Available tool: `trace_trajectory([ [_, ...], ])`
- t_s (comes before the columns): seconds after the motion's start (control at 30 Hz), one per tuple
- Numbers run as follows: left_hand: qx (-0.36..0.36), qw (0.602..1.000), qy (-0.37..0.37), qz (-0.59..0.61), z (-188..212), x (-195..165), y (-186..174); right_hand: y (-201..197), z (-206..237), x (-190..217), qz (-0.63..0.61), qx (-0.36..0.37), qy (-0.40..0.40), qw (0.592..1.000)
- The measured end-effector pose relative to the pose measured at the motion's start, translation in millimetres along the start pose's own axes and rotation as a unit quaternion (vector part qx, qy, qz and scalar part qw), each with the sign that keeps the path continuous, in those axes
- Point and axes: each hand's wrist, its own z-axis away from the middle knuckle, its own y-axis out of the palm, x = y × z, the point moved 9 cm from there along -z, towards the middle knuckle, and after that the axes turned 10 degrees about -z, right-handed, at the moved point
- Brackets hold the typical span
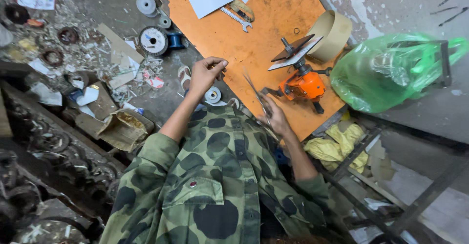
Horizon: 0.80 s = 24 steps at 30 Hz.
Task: The person assembles a small coil-winding jig from metal plates and a bolt, then uses a hand crank to wind copper wire onto a cylindrical former. After winding, the person removes the coil and inspects it.
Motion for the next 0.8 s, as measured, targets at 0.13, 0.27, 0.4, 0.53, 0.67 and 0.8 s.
trace_trajectory([
  [0.13,-0.032,0.997,-0.03,-0.058,3.7,6.5,-6.1,26.2,-45.8,18.6,0.125,-0.02,0.073,0.989],
  [0.27,-0.063,0.99,-0.002,-0.122,15.0,11.3,-10.5,11.9,-27.7,26.9,0.249,-0.018,0.134,0.959],
  [0.4,-0.042,0.991,-0.038,-0.124,23.6,44.2,-6.2,-30.9,46.8,24.4,0.263,-0.001,0.11,0.958],
  [0.53,-0.004,0.98,-0.098,-0.171,25.4,83.1,4.3,-73.0,124.2,9.1,0.163,-0.089,0.155,0.97],
  [0.67,0.079,0.975,-0.056,-0.199,16.1,99.0,39.0,-116.6,165.3,-17.3,0.278,-0.265,0.298,0.874],
  [0.8,0.15,0.974,-0.021,-0.17,0.1,99.9,98.6,-116.1,130.2,-2.8,0.449,-0.288,0.125,0.837],
])
